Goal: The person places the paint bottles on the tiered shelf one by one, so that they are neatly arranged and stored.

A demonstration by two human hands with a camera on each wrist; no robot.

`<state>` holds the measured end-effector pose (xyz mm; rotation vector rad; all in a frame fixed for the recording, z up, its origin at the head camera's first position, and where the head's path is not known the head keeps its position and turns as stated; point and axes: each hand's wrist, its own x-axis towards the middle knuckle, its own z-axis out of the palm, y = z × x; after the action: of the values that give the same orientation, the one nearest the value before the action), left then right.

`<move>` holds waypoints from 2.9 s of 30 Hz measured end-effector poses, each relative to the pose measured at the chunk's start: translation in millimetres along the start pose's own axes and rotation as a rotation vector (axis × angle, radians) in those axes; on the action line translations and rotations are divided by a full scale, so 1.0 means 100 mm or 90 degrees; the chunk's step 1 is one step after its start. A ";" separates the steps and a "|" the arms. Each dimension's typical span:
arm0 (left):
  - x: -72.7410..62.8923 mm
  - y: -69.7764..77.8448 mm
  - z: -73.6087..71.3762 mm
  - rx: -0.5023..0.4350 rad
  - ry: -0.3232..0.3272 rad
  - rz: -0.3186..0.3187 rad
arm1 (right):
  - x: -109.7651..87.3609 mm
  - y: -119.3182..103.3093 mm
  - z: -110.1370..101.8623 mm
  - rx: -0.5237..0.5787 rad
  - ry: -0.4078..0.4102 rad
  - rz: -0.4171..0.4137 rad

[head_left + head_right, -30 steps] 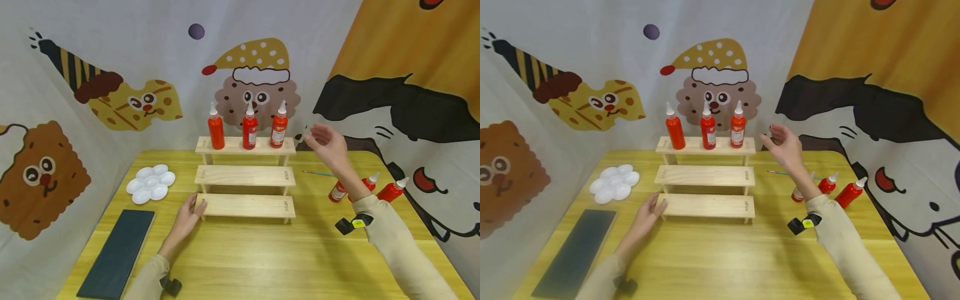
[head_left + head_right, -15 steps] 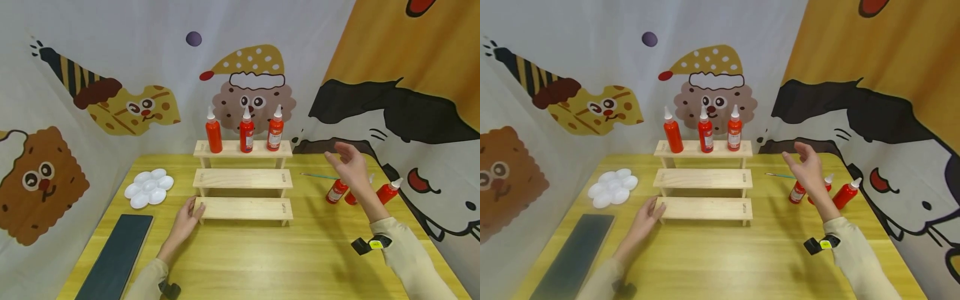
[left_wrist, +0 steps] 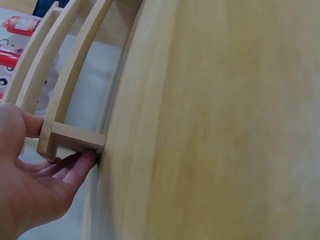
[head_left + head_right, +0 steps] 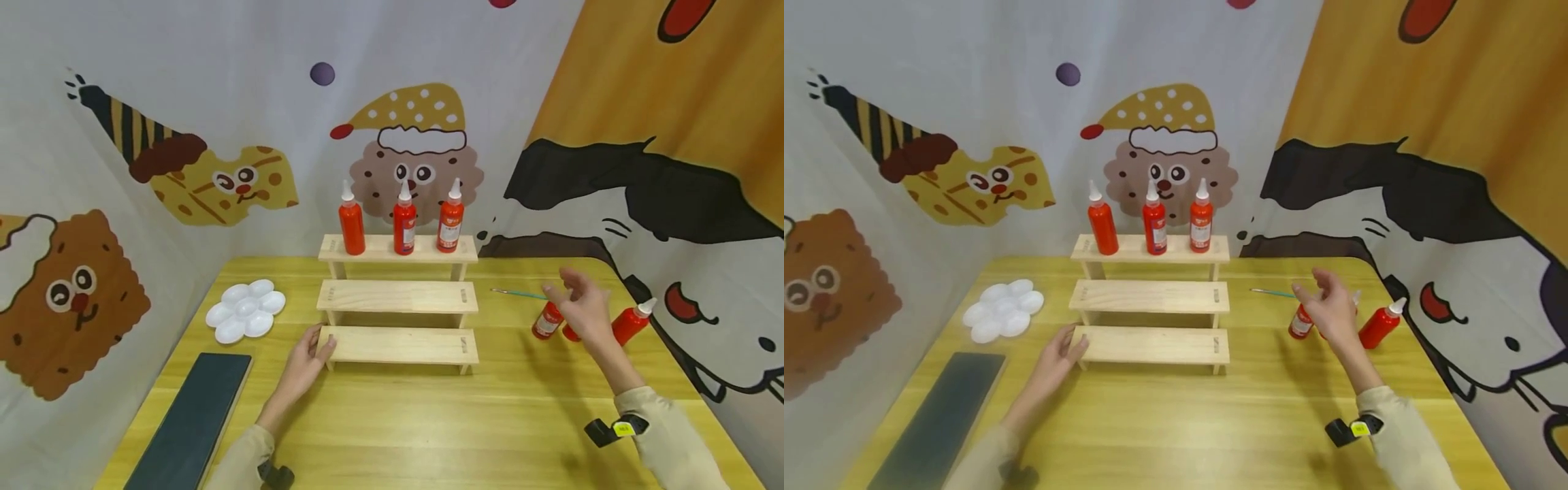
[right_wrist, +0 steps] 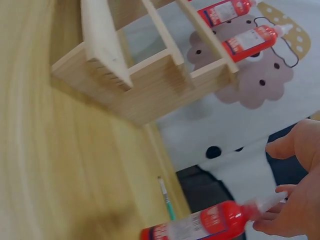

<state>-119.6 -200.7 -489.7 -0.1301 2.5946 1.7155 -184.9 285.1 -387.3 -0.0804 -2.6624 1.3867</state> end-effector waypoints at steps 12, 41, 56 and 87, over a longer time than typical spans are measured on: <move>-0.02 -0.09 0.05 -0.008 -0.010 0.008 | -0.33 0.77 0.32 -0.019 0.012 0.077; 0.06 -0.02 -0.04 0.016 -0.001 0.014 | -0.15 0.42 0.35 -0.051 0.075 -0.056; 0.05 0.01 -0.04 0.016 -0.011 0.004 | -0.03 -0.38 0.59 0.041 0.008 -0.152; 0.06 0.04 -0.07 0.024 -0.021 0.003 | -0.05 -1.37 1.90 0.136 -0.180 -0.226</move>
<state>-125.6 -206.1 -483.9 -0.0941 2.6031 1.6550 -206.0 51.6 -383.2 0.6227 -2.5403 1.6406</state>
